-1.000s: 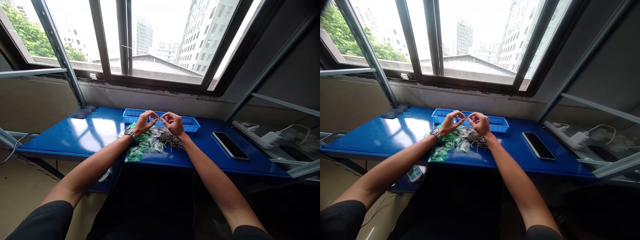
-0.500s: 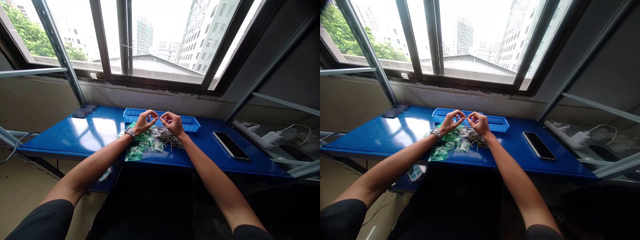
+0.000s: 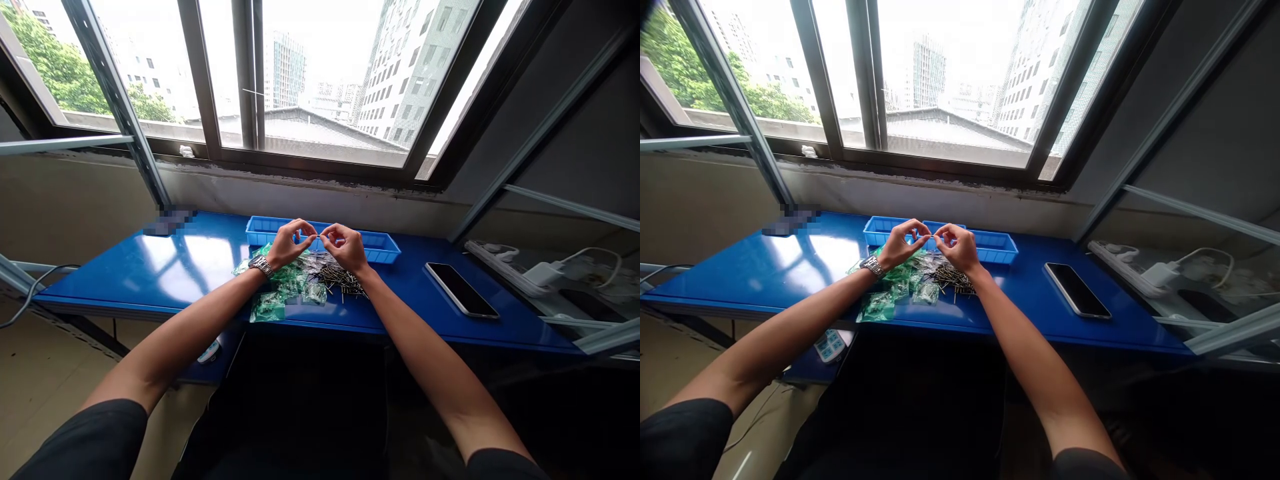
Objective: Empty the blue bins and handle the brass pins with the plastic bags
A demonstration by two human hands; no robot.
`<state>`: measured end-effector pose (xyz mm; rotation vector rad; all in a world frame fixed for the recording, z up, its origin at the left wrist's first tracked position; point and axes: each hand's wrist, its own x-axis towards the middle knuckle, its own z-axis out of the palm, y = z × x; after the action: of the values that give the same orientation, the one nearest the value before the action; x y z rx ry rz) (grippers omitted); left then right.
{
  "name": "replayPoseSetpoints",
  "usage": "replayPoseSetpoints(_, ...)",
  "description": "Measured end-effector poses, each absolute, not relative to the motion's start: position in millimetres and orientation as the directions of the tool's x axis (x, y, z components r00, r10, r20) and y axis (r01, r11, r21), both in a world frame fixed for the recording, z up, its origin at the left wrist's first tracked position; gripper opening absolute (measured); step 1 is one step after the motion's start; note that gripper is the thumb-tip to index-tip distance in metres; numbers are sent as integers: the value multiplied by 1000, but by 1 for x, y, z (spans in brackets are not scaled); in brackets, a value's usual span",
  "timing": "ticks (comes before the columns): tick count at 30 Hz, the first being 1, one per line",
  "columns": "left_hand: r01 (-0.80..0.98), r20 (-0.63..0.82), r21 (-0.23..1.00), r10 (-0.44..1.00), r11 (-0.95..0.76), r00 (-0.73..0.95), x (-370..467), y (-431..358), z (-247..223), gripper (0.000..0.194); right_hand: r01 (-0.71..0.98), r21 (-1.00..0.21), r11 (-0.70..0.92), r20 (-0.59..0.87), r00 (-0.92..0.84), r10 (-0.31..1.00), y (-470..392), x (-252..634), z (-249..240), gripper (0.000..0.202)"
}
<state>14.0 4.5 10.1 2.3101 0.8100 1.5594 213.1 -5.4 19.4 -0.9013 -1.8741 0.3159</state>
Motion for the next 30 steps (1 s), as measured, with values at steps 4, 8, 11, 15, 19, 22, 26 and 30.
replayPoseSetpoints(4,292,757,476,555,-830,344,16,3,10,15,438,-572,694,679,-222,700,-9,209,19,18)
replayPoseSetpoints(8,286,754,478,555,-830,351,16,2,10,12,440,-574,691,670,-233,705,-11,208,19,17)
replayPoseSetpoints(11,289,759,490,565,-823,323,14,3,10,11,450,-578,681,666,-222,712,-10,211,21,18)
replayPoseSetpoints(15,294,769,503,576,-813,278,13,5,10,14,450,-579,680,637,-271,722,-6,213,21,20)
replayPoseSetpoints(19,292,769,502,575,-814,279,14,5,9,16,442,-578,686,605,-333,724,-2,212,17,24)
replayPoseSetpoints(22,294,769,501,574,-814,280,14,5,9,16,444,-579,684,610,-321,725,-2,213,17,24)
replayPoseSetpoints(26,303,766,496,574,-814,288,14,5,9,14,442,-579,685,639,-277,718,-5,215,20,20)
replayPoseSetpoints(30,305,746,476,562,-825,357,14,3,9,9,442,-573,690,659,-253,708,-8,211,20,19)
